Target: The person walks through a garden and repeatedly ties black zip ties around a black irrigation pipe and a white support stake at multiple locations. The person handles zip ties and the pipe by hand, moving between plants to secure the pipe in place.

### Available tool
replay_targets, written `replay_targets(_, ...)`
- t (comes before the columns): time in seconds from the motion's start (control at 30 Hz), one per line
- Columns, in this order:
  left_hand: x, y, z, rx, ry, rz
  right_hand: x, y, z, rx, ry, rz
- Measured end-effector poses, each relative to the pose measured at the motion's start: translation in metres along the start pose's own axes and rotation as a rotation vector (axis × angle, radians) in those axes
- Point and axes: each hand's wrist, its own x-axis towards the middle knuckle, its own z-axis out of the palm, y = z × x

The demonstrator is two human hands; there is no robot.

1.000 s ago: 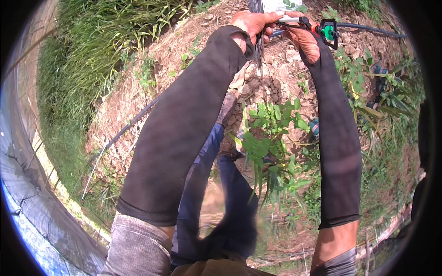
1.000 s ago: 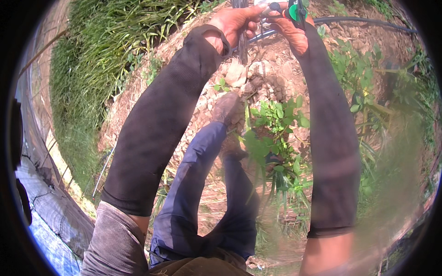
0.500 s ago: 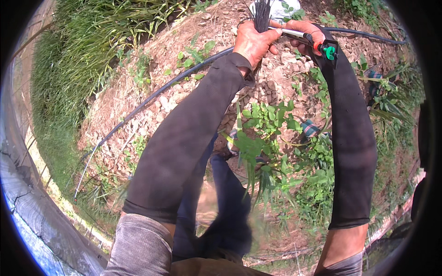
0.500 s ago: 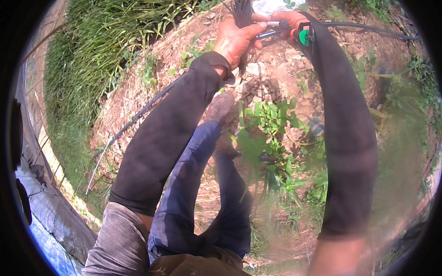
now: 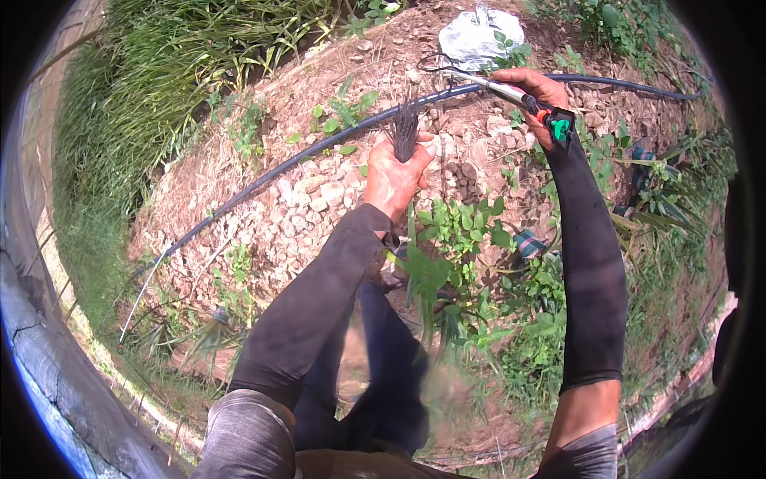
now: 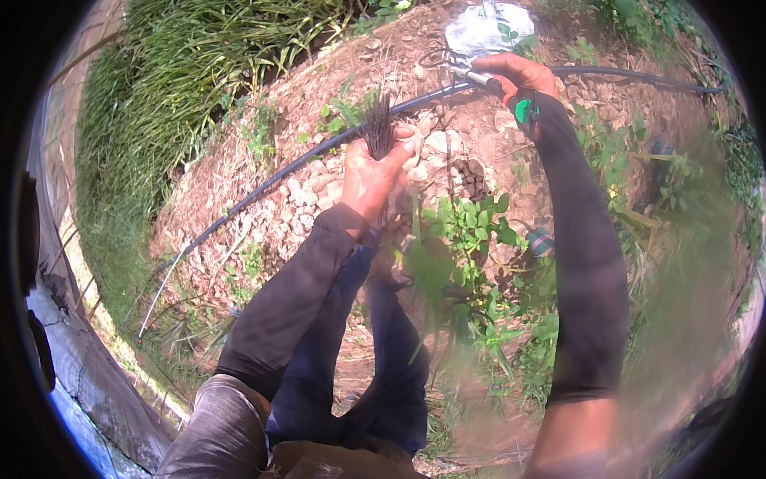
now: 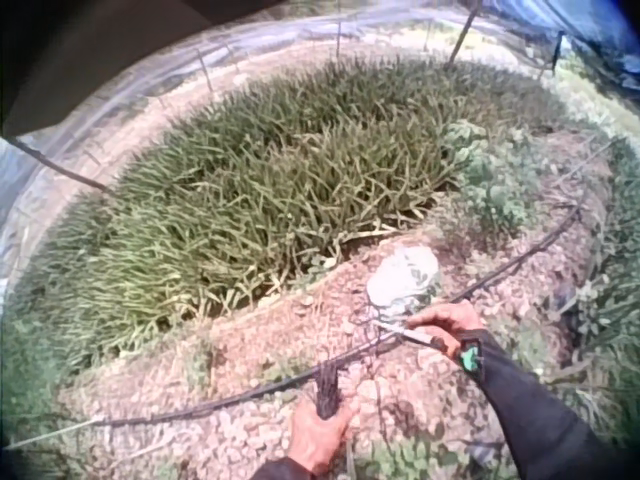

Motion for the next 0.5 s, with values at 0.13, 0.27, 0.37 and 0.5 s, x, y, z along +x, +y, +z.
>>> replay_targets(0.13,0.011,0.014,0.002,0.056,-0.056,0.061,0.006,-0.002,-0.002,-0.069,-0.016,0.048)
replay_targets(0.27,0.006,0.026,0.000,0.080,-0.041,0.113,0.020,-0.004,-0.001,-0.178,-0.093,-0.197)
replay_targets(0.37,-0.008,0.021,-0.011,0.046,-0.029,-0.016,0.024,-0.012,0.000,-0.298,-0.072,-0.219)
replay_targets(0.5,-0.005,0.011,-0.013,0.067,0.018,0.033,0.018,-0.027,0.005,-0.517,0.018,-0.291)
